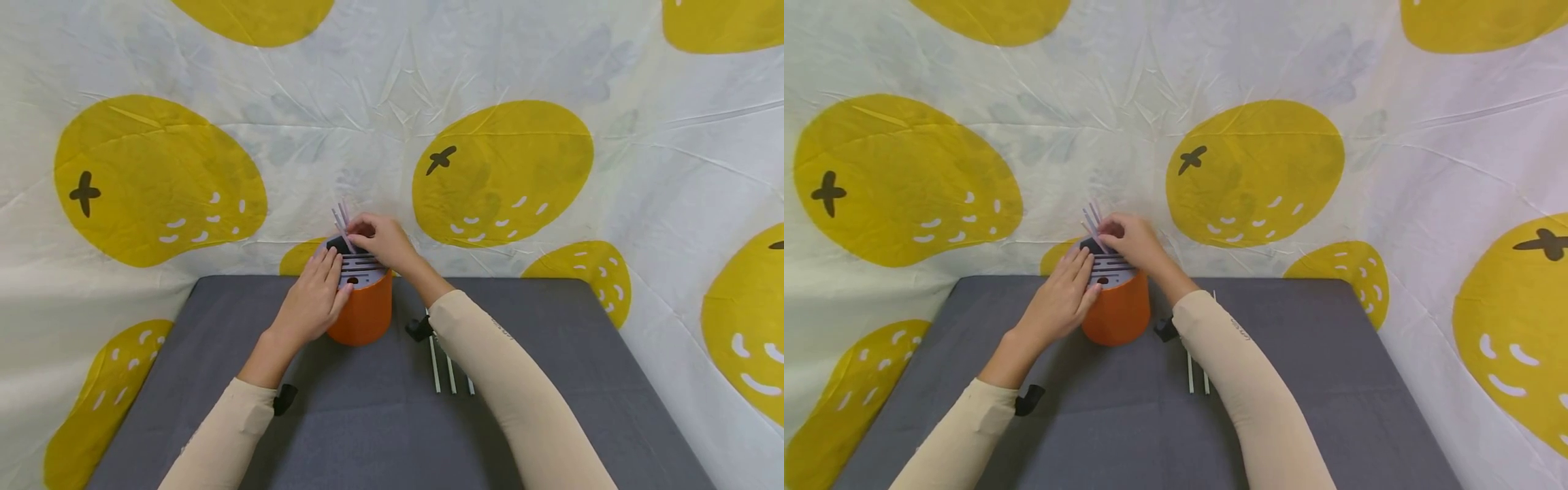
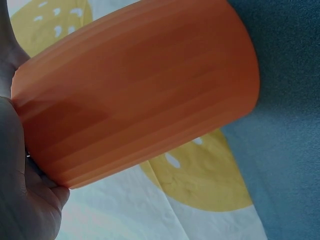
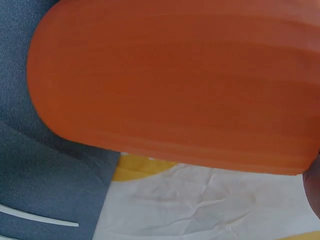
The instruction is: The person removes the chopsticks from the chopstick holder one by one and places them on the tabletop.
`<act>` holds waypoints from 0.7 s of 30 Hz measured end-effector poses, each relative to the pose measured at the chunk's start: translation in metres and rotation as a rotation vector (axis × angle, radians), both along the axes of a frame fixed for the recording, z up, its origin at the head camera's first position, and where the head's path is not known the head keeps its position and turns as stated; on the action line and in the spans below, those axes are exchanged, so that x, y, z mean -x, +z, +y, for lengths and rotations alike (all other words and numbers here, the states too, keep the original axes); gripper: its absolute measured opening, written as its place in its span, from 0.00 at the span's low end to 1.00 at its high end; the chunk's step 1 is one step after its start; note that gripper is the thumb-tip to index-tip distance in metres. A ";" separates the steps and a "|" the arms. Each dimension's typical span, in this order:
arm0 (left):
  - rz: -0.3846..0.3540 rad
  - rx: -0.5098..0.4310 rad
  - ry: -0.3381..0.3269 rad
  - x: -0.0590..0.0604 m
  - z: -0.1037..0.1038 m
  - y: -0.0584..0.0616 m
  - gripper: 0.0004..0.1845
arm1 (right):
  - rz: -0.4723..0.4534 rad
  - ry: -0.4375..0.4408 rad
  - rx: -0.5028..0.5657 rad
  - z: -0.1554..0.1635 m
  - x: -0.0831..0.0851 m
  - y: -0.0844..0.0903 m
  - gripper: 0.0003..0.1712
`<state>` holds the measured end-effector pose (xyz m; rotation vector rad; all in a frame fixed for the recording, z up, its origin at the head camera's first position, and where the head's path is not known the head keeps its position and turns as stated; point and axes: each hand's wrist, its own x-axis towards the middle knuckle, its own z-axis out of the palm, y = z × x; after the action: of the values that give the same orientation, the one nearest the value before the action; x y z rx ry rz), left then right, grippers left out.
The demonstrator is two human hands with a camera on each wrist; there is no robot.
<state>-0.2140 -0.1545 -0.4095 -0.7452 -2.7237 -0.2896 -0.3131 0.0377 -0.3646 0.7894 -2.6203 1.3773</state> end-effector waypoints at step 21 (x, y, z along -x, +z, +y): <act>0.012 -0.006 -0.004 0.000 0.000 -0.001 0.35 | -0.033 -0.038 -0.132 -0.008 0.004 -0.003 0.08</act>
<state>-0.2142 -0.1541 -0.4108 -0.7479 -2.7094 -0.2924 -0.3175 0.0301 -0.3680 0.7325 -2.7603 1.2285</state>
